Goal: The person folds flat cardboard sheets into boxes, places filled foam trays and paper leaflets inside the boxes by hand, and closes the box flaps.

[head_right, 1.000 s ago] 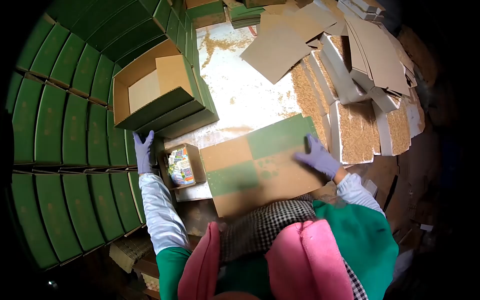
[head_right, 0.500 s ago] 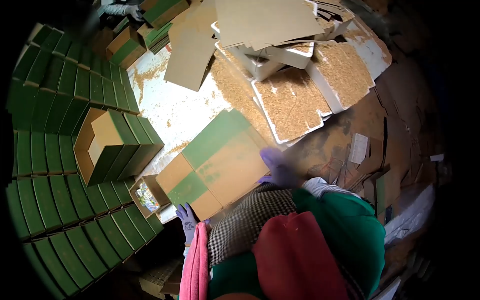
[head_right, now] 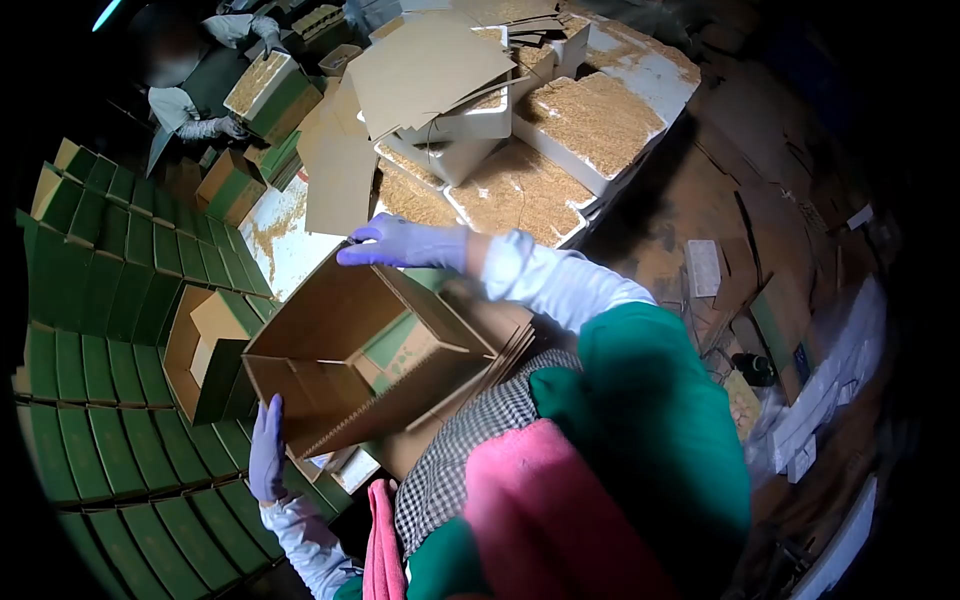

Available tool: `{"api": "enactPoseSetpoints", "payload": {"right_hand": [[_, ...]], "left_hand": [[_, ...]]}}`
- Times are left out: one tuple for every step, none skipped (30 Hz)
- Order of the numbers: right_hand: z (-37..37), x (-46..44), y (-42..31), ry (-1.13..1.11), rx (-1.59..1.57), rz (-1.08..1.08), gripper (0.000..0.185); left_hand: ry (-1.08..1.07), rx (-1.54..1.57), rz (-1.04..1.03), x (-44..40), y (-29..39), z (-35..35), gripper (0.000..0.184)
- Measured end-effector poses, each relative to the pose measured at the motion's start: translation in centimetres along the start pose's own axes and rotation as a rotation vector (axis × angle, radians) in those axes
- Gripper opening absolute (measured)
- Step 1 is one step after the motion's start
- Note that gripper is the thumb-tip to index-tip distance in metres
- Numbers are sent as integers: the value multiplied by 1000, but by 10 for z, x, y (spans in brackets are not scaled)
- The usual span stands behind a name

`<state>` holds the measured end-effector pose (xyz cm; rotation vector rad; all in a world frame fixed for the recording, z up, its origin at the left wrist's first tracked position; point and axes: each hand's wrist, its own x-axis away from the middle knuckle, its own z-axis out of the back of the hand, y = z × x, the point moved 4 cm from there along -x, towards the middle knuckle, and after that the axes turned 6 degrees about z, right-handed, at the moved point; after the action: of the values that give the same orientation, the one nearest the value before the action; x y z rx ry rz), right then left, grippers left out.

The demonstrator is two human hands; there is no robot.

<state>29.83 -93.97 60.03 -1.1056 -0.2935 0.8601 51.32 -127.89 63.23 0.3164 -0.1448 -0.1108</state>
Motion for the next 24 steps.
{"api": "enactPoseSetpoints", "payload": {"right_hand": [[0, -25, 43, -28, 22, -254, 77], [-14, -37, 75, 266, -6, -262, 90], [-30, -38, 91, 561, -37, -262, 103], [-49, -30, 56, 537, 75, -254, 114], [-72, -19, 21, 500, 179, -259, 127], [-94, -18, 29, 463, 366, -153, 140], [-90, -10, 17, 421, 341, -111, 138], [-77, -3, 19, 269, 275, -169, 137], [-65, 6, 22, 120, 209, -227, 136], [-62, 20, 26, 65, 307, -347, 130], [-55, 21, 5, 13, 488, -465, 122], [-66, 21, 14, 124, 485, -377, 112], [-73, 20, 20, 232, 488, -279, 103], [-70, 32, 25, 414, 322, -191, 89], [-61, 51, 24, 598, 147, -82, 76], [-48, 77, 3, 831, -12, -11, 57], [-41, 115, -10, 955, 150, 20, 49], [-45, 146, -34, 935, 243, 95, 45], [-57, 143, -55, 791, 36, 251, 49], [-62, 126, -76, 500, 334, 330, 54], [-68, 107, -86, 209, 629, 406, 58], [-60, 85, -73, 277, 697, 282, 66], [-66, 68, -29, 258, 866, 65, 68], [-77, 63, 9, 241, 676, -5, 68]], "left_hand": [[8, 147, -26, -23, 6, -15, 52], [106, 398, -367, -27, 39, -11, 55], [162, 1038, 51, -43, 56, -24, 59], [213, 859, 62, -56, 56, -49, 63], [148, 244, -185, -59, 70, -76, 71], [30, -230, -256, -57, 98, -103, 79], [-136, -335, -356, -56, 90, -131, 85], [8, -343, -275, -59, 98, -105, 87], [153, -349, -195, -63, 106, -78, 90], [484, -422, -108, -74, 88, -62, 93], [537, -475, -29, -83, 79, -46, 101], [488, -457, -8, -87, 88, -41, 101], [451, -437, 21, -88, 93, -39, 101], [563, -341, -116, -74, 96, -43, 94], [635, -283, -178, -61, 97, -52, 81], [523, -249, -211, -49, 95, -69, 61], [432, -118, -312, -43, 81, -99, 44], [397, -11, -295, -42, 76, -98, 35], [338, -2, -286, -53, 75, -88, 33], [336, -37, -303, -66, 73, -77, 35], [245, 106, -270, -83, 65, -71, 36], [162, 248, -226, -100, 57, -66, 37], [-7, 565, -127, -114, 50, -66, 37], [-207, 236, -316, -110, 78, -55, 40]]}}
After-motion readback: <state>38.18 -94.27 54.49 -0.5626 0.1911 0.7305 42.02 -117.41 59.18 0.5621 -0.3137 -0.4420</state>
